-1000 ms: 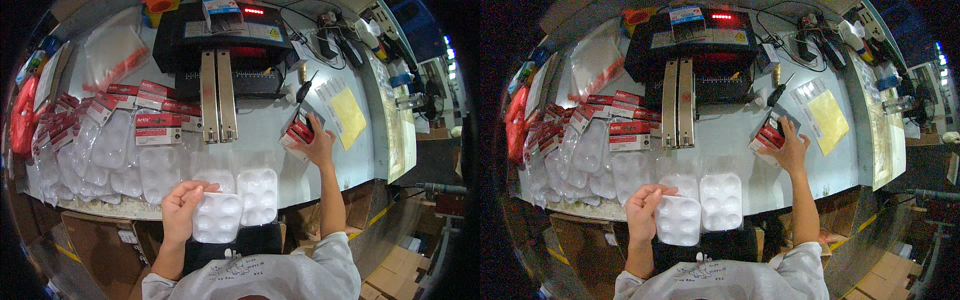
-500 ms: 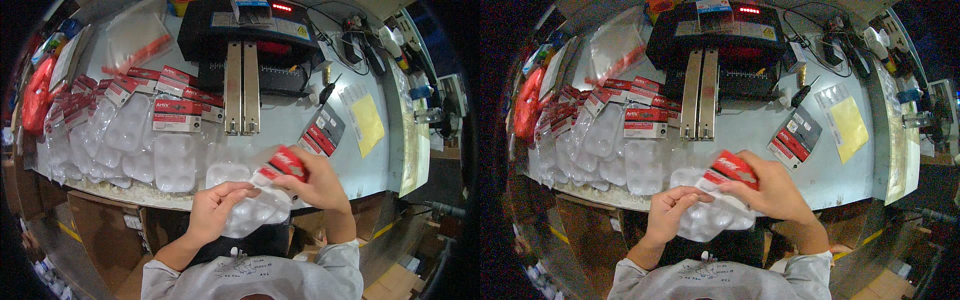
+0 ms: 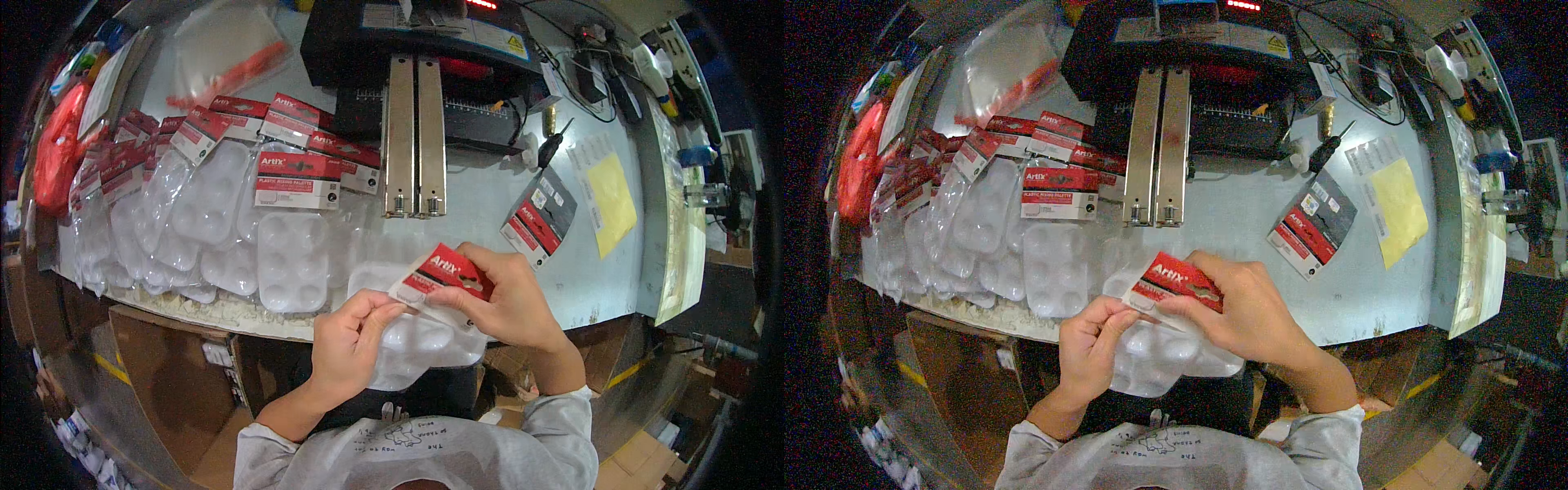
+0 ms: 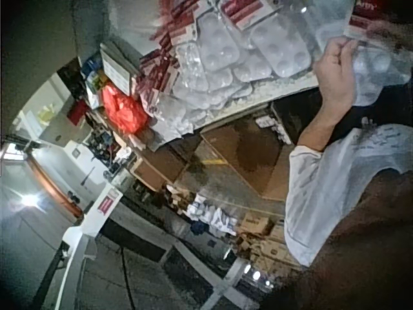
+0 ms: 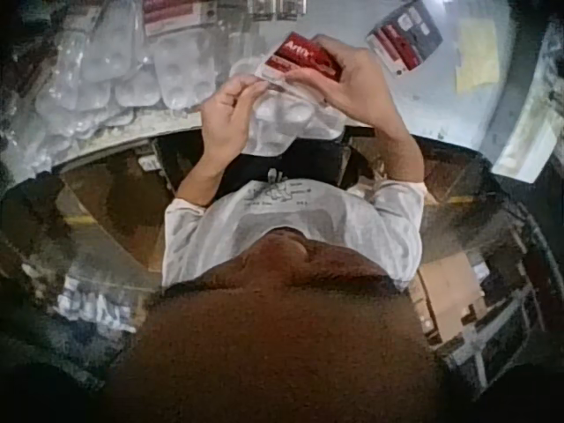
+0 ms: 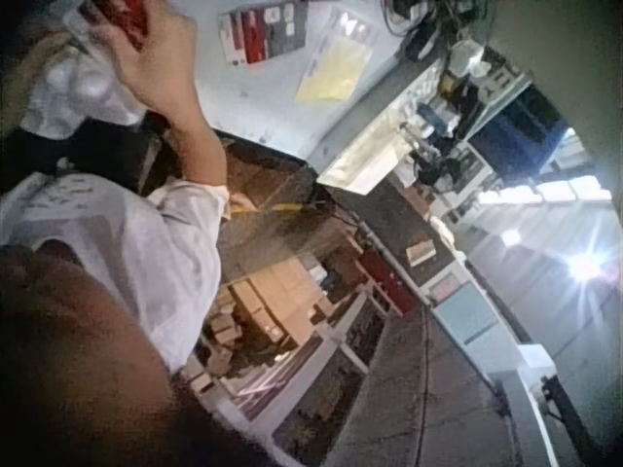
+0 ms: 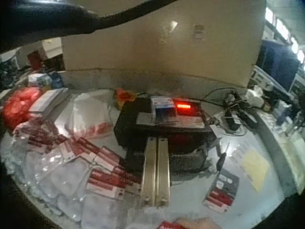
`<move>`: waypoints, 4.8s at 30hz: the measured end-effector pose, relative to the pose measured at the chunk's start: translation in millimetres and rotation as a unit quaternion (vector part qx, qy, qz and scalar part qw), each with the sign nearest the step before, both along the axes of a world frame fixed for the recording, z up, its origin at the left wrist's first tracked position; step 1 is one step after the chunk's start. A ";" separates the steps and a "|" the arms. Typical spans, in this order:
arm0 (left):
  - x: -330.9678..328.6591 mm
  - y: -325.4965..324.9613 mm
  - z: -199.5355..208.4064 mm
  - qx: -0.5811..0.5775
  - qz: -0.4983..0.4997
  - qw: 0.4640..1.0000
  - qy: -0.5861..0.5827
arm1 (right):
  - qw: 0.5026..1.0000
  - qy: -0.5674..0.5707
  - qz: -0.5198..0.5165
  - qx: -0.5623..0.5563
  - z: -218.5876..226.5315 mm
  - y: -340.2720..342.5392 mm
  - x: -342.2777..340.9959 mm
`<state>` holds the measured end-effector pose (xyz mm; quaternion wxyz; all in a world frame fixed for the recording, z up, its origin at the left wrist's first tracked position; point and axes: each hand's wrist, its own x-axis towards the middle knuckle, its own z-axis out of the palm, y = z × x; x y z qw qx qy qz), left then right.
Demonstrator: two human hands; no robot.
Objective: The person repeatedly places white plastic mixing palettes into clear plastic bags, inserts red Artix header cards, and seals each package using a heat-sealing machine. The person stacks the finished packages on the table and briefly places some into a cardboard box.
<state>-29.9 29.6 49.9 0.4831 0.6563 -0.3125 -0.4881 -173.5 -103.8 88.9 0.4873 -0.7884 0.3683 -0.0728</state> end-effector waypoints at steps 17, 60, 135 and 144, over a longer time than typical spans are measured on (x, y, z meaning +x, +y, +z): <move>8.7 3.3 -15.1 -0.023 0.150 0.988 0.015 | 0.932 -0.025 -0.055 0.358 -25.4 -2.6 -26.9; 24.0 -2.6 -44.2 -0.106 0.104 0.975 -0.163 | 0.895 0.219 -0.149 -0.359 -110.4 -58.5 -113.8; 11.0 -16.2 -43.5 -0.134 0.134 0.982 0.028 | 0.897 -0.106 -0.208 0.376 -49.9 6.0 -13.7; 19.0 -24.3 -53.0 -0.034 0.115 0.993 0.014 | 0.895 -0.081 -0.218 0.380 -53.9 -4.4 -8.0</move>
